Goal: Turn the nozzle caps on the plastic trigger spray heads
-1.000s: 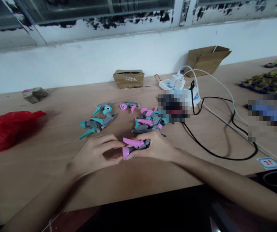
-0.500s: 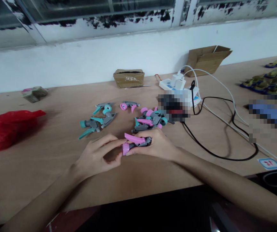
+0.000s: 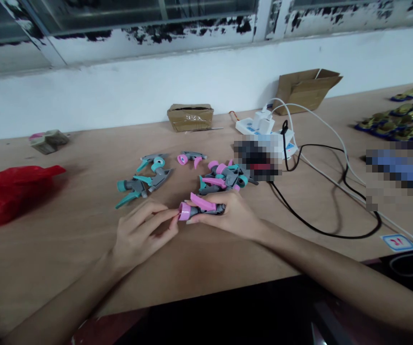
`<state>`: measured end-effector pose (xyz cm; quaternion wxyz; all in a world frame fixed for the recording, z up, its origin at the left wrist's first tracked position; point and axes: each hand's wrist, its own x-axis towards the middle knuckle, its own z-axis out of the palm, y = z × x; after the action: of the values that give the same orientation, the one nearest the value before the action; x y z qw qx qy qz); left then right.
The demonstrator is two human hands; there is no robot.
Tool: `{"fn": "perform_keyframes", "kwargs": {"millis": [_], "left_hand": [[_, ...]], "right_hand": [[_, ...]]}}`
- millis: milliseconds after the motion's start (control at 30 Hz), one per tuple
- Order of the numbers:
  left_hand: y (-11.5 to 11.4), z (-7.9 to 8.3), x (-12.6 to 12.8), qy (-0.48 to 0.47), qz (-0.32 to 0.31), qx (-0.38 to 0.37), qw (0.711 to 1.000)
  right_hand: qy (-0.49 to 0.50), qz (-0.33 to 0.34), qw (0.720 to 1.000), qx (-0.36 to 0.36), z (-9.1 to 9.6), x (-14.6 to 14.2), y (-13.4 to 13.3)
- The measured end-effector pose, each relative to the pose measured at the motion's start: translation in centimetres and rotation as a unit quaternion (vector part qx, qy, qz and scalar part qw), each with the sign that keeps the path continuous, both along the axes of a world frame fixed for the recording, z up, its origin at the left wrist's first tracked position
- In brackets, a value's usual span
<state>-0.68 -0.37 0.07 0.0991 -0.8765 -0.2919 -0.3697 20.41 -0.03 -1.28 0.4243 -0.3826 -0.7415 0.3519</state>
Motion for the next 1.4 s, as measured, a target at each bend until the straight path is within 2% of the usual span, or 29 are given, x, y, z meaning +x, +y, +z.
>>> {"fn": "perform_keyframes", "kwargs": {"millis": [200, 433, 533, 600, 633, 733, 833, 900, 1000, 1267, 1400], "left_hand": [[-0.1, 0.1, 0.0, 0.01, 0.012, -0.006, 1.0], [-0.3, 0.4, 0.2, -0.068, 0.032, -0.04, 0.996], [-0.1, 1.1, -0.4, -0.128, 0.074, -0.082, 0.986], [0.3, 1.7, -0.7, -0.185, 0.095, -0.15, 0.967], [0.5, 1.9, -0.8, -0.202, 0.084, -0.207, 0.954], [0.8, 2.3, -0.6, -0.201, 0.003, -0.389, 0.899], [0.8, 2.2, -0.1, -0.2, -0.034, -0.466, 0.861], [0.8, 2.0, 0.1, -0.206, -0.036, -0.48, 0.852], [0.8, 1.8, 0.1, -0.203, -0.029, -0.477, 0.854], [0.3, 0.9, 0.0, -0.193, 0.011, -0.377, 0.906], [0.1, 0.8, 0.1, -0.201, -0.005, -0.333, 0.921]], "right_hand": [[0.005, 0.002, 1.0, 0.0, 0.2, -0.1, 0.0], [0.048, 0.009, 0.999, -0.014, 0.3, -0.7, -0.2], [0.062, -0.004, 0.998, -0.022, 0.2, -0.5, -0.1], [0.063, -0.017, 0.997, -0.038, 0.2, -0.4, -0.1], [0.064, -0.019, 0.997, -0.045, 0.2, -0.3, 0.0], [0.075, -0.004, 0.996, -0.044, 0.2, -0.3, 0.0], [0.081, -0.001, 0.996, -0.029, 0.1, -0.3, 0.0], [0.079, -0.003, 0.997, -0.026, 0.0, -0.2, 0.0], [0.081, 0.013, 0.996, -0.026, -0.1, -0.1, 0.0], [0.082, -0.011, 0.995, -0.048, 0.6, -0.5, -0.6], [0.092, -0.001, 0.995, -0.044, 0.6, -0.6, -0.7]]}}
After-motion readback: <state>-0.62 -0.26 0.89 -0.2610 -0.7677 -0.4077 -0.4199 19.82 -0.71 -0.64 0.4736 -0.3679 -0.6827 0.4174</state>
